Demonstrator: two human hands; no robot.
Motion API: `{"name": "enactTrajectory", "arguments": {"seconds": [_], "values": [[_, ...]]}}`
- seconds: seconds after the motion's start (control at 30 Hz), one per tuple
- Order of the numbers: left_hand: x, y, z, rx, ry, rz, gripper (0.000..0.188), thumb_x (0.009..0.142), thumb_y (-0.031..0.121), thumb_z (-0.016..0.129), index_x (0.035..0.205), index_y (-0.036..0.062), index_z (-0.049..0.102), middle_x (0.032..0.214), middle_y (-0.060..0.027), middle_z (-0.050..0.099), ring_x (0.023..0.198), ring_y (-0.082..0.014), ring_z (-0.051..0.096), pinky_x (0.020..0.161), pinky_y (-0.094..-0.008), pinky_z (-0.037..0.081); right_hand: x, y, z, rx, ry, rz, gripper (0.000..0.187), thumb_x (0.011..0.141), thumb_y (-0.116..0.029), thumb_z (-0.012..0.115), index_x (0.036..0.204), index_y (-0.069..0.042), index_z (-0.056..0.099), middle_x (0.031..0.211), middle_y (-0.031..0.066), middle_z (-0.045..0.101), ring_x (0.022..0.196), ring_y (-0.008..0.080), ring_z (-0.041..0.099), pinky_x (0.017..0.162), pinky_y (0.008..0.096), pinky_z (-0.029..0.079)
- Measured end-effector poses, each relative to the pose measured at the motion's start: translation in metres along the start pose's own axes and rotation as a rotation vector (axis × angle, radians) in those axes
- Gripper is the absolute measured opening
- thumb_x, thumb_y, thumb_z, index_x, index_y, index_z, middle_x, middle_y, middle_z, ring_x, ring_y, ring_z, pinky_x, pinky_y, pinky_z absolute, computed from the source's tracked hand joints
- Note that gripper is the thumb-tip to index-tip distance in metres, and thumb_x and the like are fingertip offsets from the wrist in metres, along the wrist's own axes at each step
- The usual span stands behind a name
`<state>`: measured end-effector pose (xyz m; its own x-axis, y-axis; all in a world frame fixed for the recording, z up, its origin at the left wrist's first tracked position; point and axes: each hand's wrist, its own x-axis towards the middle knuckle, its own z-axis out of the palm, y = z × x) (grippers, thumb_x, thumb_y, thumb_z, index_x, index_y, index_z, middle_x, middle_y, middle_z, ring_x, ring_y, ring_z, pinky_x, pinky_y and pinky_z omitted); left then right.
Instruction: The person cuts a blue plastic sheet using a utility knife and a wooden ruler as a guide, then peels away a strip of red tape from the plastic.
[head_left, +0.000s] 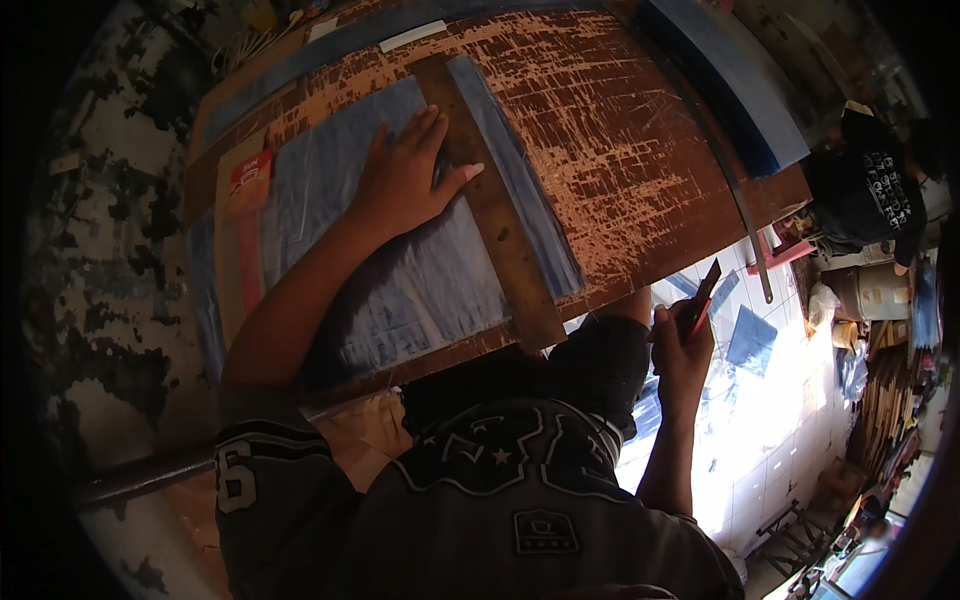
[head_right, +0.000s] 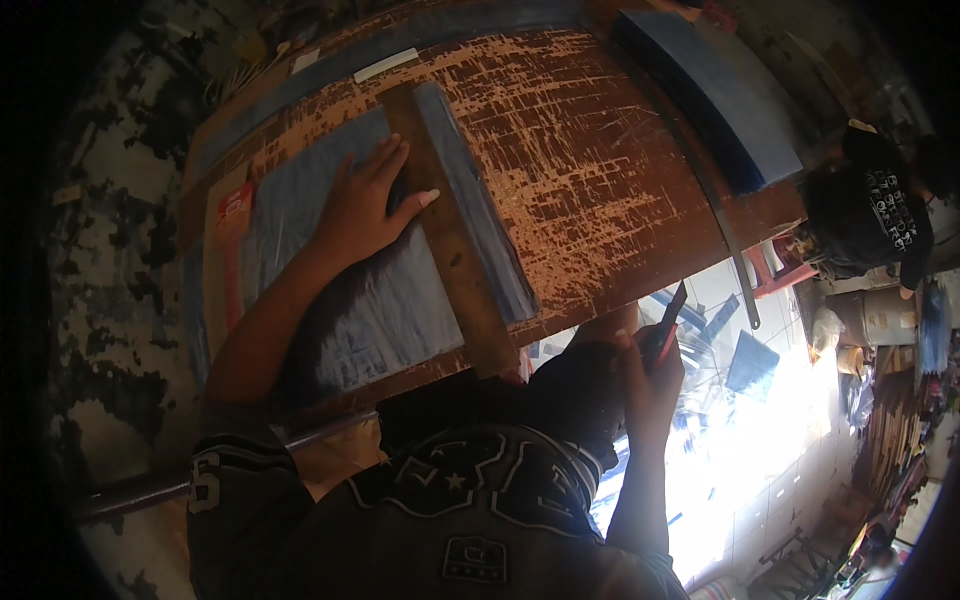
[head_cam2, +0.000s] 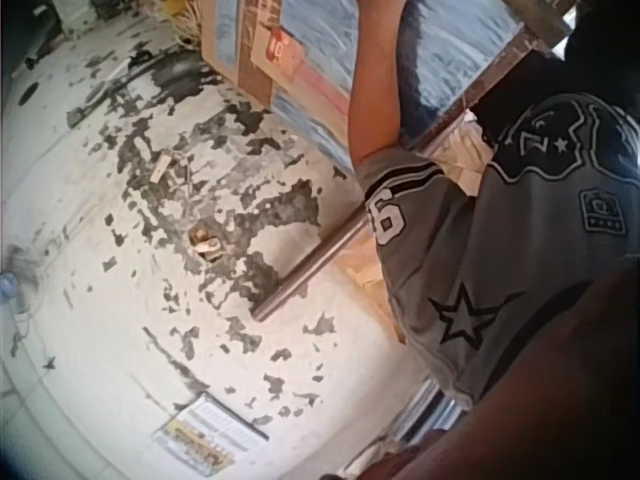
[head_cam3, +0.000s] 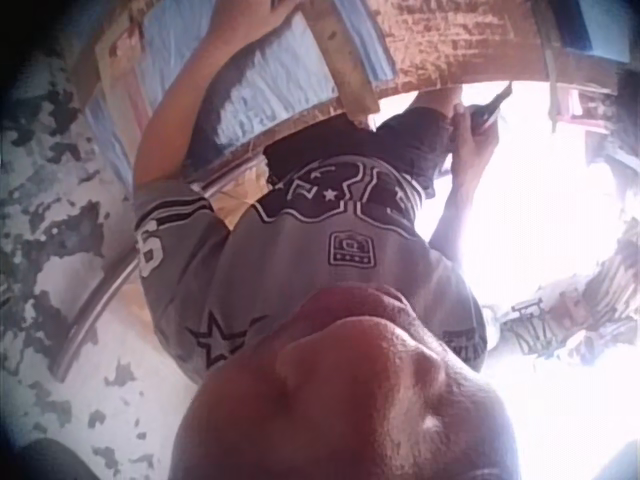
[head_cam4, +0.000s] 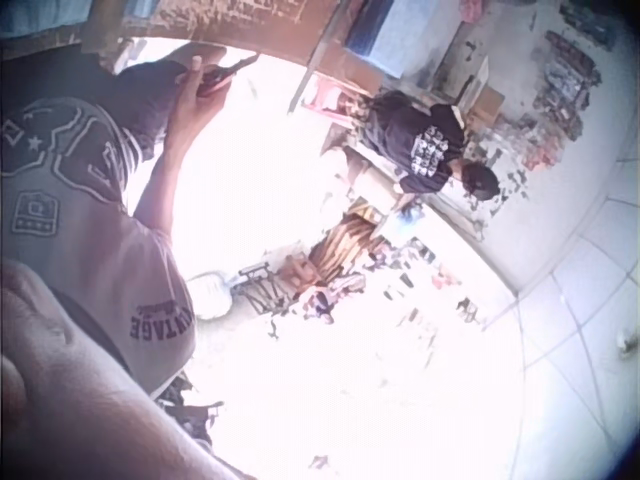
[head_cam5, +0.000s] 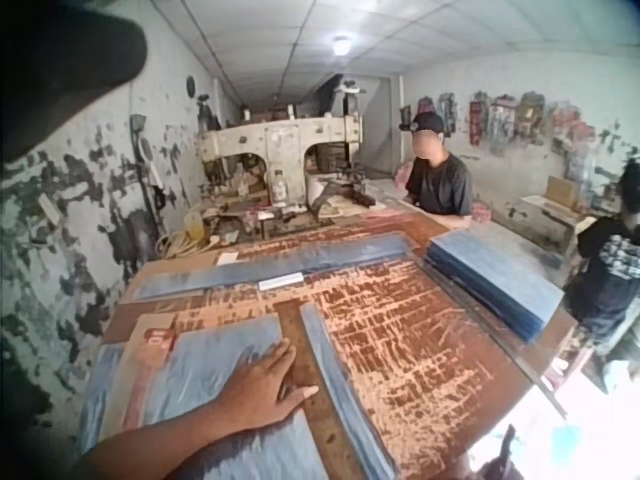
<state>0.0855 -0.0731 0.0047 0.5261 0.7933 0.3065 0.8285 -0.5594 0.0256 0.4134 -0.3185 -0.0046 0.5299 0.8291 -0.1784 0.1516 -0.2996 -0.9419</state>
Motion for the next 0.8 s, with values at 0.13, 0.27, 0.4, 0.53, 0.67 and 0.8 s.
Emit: {"name": "enactTrajectory", "arguments": {"seconds": [0.13, 0.27, 0.4, 0.53, 0.67, 0.8], "values": [[0.003, -0.004, -0.012, -0.032, -0.152, -0.002, 0.100, 0.094, 0.065, 0.064, 0.159, -0.0046, 0.033, 0.164, -0.0270, 0.035, 0.154, -0.0383, 0.033, 0.125, -0.0609, 0.021, -0.002, -0.004, 0.001, -0.013, -0.039, -0.036, 0.020, 0.098, -0.019, 0.072, 0.099, -0.005, 0.058, 0.075, 0.0032, 0.062, 0.067, 0.0117, 0.061, 0.064, 0.0276, 0.049], [0.006, -0.003, -0.025, -0.071, -0.268, -0.004, 0.117, 0.088, 0.072, 0.067, 0.161, -0.0071, 0.024, 0.167, -0.0292, 0.026, 0.157, -0.0402, 0.025, 0.125, -0.0627, 0.016, -0.004, -0.002, -0.004, -0.022, -0.016, -0.067, 0.020, 0.098, -0.018, 0.071, 0.103, -0.004, 0.058, 0.080, 0.0051, 0.061, 0.071, 0.0127, 0.062, 0.066, 0.0290, 0.050], [0.009, -0.001, -0.031, -0.065, -0.307, -0.012, 0.120, 0.085, 0.075, 0.068, 0.159, -0.0091, 0.026, 0.167, -0.0295, 0.025, 0.157, -0.0410, 0.024, 0.125, -0.0628, 0.016, -0.005, 0.005, -0.006, -0.034, 0.003, -0.110, 0.022, 0.098, -0.018, 0.070, 0.109, -0.004, 0.057, 0.082, 0.0015, 0.057, 0.069, 0.0095, 0.055, 0.063, 0.0264, 0.045], [0.010, -0.002, -0.032, -0.055, -0.234, 0.033, 0.116, 0.083, 0.073, 0.072, 0.156, -0.0095, 0.035, 0.163, -0.0296, 0.033, 0.153, -0.0422, 0.033, 0.124, -0.0600, 0.022, -0.007, 0.009, -0.011, -0.170, -0.084, -0.085, 0.024, 0.098, -0.017, 0.069, 0.113, -0.003, 0.057, 0.084, -0.0002, 0.057, 0.071, 0.0085, 0.054, 0.062, 0.0249, 0.043], [0.002, -0.010, -0.021, -0.094, -0.106, 0.076, 0.109, 0.082, 0.069, 0.075, 0.153, -0.0067, 0.042, 0.158, -0.0289, 0.039, 0.147, -0.0424, 0.040, 0.120, -0.0571, 0.028, -0.008, 0.015, -0.026, -0.198, -0.228, -0.005, 0.041, 0.095, -0.017, 0.069, 0.132, -0.003, 0.057, 0.109, 0.0160, 0.071, 0.093, 0.0244, 0.071, 0.082, 0.0375, 0.055], [0.002, -0.010, -0.022, -0.107, -0.070, 0.098, 0.103, 0.084, 0.069, 0.074, 0.151, -0.0035, 0.045, 0.155, -0.0287, 0.042, 0.144, -0.0424, 0.044, 0.118, -0.0561, 0.032, -0.010, -0.019, -0.032, -0.098, -0.285, 0.010, 0.043, 0.097, -0.016, 0.067, 0.138, -0.004, 0.060, 0.100, 0.0084, 0.069, 0.086, 0.0153, 0.064, 0.078, 0.0311, 0.053]]}}
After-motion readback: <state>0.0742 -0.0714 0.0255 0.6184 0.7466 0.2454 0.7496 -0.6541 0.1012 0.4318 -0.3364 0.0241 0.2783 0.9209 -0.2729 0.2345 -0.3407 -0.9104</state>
